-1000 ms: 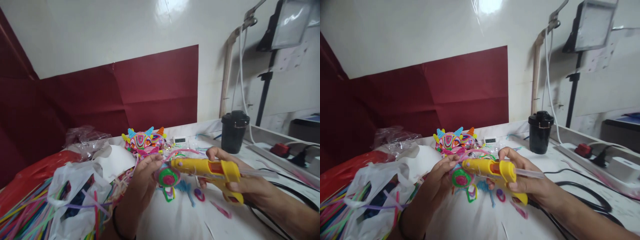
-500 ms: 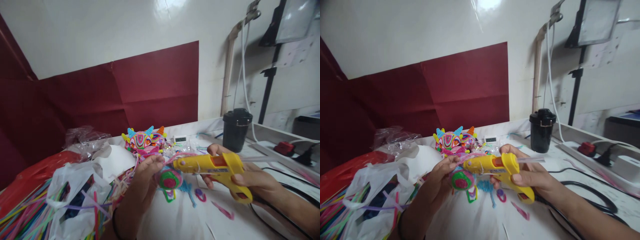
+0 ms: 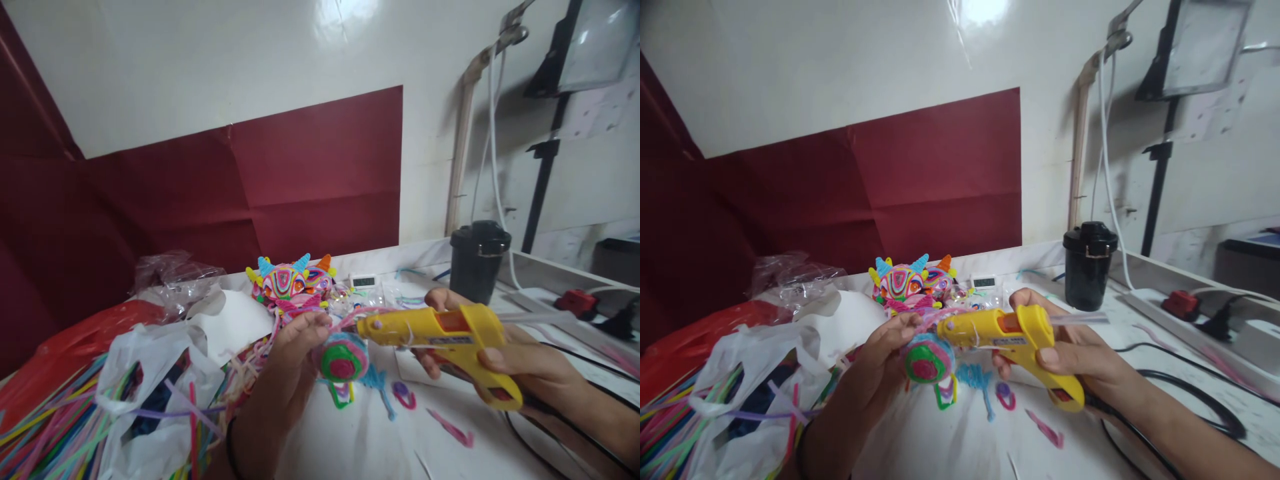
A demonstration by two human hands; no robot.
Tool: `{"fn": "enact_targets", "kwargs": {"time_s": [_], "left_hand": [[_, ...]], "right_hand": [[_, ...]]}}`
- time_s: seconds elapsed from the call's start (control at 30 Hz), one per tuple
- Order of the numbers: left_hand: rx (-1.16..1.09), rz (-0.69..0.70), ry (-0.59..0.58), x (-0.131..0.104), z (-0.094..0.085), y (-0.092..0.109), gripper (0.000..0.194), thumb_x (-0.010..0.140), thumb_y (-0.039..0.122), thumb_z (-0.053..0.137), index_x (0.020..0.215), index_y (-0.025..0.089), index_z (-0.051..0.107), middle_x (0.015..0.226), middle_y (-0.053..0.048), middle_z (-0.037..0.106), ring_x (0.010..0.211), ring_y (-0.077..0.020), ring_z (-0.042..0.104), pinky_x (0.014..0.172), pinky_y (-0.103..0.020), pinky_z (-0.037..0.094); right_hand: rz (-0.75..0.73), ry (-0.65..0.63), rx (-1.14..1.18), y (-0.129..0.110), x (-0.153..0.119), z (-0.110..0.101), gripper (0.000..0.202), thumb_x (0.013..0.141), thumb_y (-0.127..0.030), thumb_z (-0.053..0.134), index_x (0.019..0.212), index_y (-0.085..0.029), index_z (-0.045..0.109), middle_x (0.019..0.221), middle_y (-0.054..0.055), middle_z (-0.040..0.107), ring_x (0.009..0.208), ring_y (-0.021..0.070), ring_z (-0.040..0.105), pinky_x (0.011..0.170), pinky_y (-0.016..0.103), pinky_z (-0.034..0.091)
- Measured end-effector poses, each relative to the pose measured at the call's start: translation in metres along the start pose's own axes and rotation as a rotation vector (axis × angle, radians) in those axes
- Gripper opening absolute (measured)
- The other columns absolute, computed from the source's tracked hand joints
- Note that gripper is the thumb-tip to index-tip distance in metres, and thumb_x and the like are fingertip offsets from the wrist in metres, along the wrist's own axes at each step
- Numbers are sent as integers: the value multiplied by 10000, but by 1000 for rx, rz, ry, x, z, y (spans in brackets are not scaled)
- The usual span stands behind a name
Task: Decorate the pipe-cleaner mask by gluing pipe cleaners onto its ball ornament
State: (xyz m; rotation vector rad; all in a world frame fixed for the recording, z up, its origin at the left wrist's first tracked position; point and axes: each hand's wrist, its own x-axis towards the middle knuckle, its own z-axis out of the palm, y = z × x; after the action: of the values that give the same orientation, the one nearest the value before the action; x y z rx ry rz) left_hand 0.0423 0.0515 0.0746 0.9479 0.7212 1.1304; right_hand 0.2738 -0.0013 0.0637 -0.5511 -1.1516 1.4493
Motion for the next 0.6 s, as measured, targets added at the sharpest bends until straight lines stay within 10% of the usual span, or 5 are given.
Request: {"fn": "enact_targets", "kwargs": {"time_s": [0.6], "left_hand": [[-4, -13, -10, 0, 2, -4, 242, 605, 235, 770, 793, 140, 651, 644, 5, 608, 541, -105, 545, 538, -208, 417]], "right_hand": [[62, -100, 1, 0, 2, -5, 483, 595, -338, 790, 975, -267, 501, 783, 79, 702, 737, 280, 641, 679, 377, 485]]}}
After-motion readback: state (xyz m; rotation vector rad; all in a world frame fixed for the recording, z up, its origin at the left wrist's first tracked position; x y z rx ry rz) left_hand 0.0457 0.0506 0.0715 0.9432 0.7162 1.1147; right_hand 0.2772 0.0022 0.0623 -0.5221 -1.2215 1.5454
